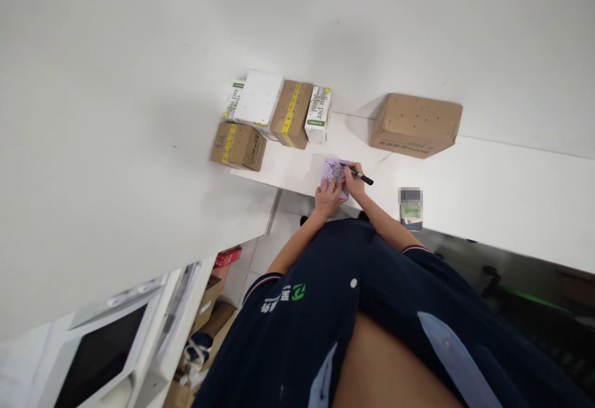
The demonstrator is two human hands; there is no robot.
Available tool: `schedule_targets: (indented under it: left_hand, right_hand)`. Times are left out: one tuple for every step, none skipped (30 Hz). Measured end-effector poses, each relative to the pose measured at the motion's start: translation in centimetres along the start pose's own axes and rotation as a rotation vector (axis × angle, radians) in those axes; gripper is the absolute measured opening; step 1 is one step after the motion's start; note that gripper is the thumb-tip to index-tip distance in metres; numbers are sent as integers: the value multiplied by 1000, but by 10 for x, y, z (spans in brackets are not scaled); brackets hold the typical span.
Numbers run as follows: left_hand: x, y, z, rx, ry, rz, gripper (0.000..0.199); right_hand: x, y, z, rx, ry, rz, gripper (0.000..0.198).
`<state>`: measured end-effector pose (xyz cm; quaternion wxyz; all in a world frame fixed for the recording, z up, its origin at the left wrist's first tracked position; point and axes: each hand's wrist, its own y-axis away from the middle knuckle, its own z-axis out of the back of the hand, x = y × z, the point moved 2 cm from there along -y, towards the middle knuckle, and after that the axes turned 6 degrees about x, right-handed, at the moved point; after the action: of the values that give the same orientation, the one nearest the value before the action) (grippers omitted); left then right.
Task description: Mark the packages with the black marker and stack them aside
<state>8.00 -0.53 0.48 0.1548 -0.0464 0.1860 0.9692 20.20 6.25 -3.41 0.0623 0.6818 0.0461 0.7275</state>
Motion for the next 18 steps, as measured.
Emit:
schedule_targets:
  left_hand:
    - [0,0,-1,-4,-1,-2,65]
    - [1,0,-2,-7,1,-2,65]
    - [1,-1,-2,-10,5,-1,65]
    - [1,-1,-3,-13,10,-1,65]
    - [1,-1,-4,-15,15,0,65]
    - [1,-2,-4,-17,20,0,65]
    - [1,-2,-4,-18,26,1,65]
    - [1,-2,-4,-20,31,2,65]
    - [1,-2,-4,-20,35,4,64]
    - [1,-2,-4,-20,39,5,64]
    - [1,-2,-4,-20,42,5,64]
    - [1,-2,-4,-19,44,4,64]
    - [1,-2,-4,-19,46,2,65]
    - [1,-2,-4,-18,47,1,65]
    - [1,-2,-5,-19,48,1,65]
    - [2,-2,-5,-20,47,3,65]
    - [2,-2,-6,-20,45,3,65]
    - [2,-2,-7,-21,41,4,65]
  right_hand:
    - [-2,0,0,-37,5,7,31]
    - [-3,-1,0,-66,15,9,31]
    - [-4,-1,-1,-83,28,6,30]
    - [-5,-2,-1,-85,42,5,30]
    - [-5,-3,-1,-84,57,5,29]
    - [-5,-4,-1,-84,73,7,28]
    - [-4,-4,-1,-83,88,10,28]
    - [-4,-4,-1,-82,100,12,28]
    - [-3,-4,0,-81,106,12,28]
    - [-3,-4,0,-78,106,10,27]
    - [-2,-4,0,-75,102,8,27]
    - [-2,-4,0,-73,96,7,27]
    - [-2,-4,1,-73,91,7,28]
    - [-2,-4,1,-76,88,8,28]
    - [-2,-4,1,-78,88,9,29]
    - [-3,-4,1,-81,89,9,29]
    - [-3,-5,1,-81,88,8,29]
    - [-3,-6,1,-76,84,5,29]
